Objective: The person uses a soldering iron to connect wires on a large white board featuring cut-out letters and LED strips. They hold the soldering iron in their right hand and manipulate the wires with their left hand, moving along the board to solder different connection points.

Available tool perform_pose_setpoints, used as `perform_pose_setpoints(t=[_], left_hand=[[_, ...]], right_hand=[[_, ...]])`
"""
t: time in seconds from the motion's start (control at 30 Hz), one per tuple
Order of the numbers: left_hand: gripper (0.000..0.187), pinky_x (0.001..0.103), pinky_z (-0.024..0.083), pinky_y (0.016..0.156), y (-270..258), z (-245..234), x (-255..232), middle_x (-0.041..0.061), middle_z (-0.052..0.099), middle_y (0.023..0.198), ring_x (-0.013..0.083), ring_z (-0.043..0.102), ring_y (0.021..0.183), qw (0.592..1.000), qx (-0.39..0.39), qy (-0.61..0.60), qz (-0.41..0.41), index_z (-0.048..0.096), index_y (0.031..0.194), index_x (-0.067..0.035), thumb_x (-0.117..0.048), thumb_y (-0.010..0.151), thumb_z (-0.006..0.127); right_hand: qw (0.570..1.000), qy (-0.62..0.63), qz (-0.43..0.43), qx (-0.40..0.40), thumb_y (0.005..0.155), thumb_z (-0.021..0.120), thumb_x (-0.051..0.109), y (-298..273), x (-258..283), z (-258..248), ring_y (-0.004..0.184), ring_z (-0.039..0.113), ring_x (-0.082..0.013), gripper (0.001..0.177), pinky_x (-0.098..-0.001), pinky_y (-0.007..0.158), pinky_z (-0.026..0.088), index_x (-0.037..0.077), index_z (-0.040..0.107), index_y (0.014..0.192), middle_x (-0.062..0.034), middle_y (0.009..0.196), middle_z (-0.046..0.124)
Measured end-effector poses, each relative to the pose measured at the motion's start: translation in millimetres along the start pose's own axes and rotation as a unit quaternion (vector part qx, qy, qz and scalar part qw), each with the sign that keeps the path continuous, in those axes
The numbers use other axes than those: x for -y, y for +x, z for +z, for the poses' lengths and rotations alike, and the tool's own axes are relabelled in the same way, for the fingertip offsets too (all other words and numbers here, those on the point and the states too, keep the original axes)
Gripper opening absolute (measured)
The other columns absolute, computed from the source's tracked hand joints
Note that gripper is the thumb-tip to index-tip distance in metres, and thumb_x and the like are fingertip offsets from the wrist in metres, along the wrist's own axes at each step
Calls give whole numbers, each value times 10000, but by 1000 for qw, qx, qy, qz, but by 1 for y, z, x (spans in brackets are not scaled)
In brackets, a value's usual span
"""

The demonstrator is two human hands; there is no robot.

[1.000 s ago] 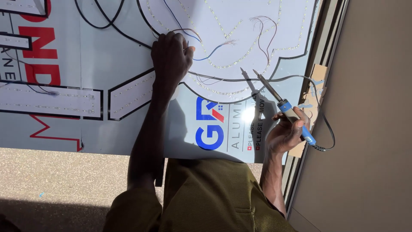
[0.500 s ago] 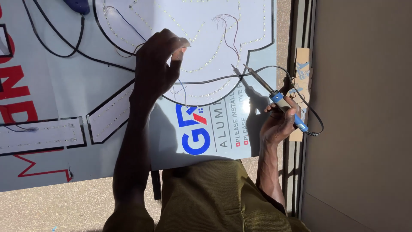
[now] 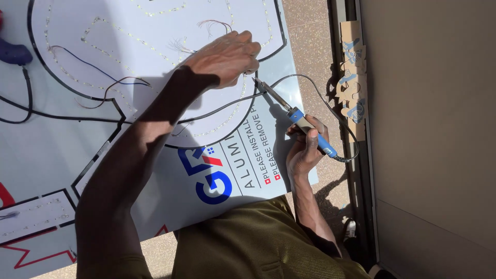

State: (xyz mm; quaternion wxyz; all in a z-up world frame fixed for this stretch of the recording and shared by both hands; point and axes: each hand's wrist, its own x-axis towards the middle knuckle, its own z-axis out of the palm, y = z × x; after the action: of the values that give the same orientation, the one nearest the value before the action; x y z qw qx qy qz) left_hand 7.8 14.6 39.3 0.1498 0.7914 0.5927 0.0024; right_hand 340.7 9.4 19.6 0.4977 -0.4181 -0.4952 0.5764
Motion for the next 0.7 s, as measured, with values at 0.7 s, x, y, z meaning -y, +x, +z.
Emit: perform_pose_setpoints(t=[0.7], left_hand=[[340,395,467,784,14,-24,5,10,586,911,239,522,983,994,92,-55,26,667,820,-147,50,1094,710]], right_hand=[[998,-6,-20,61,1116,721,477,-9,-8,5,779,727,-327,485,-418,739,629,14,730,1259,-147,1157,698]])
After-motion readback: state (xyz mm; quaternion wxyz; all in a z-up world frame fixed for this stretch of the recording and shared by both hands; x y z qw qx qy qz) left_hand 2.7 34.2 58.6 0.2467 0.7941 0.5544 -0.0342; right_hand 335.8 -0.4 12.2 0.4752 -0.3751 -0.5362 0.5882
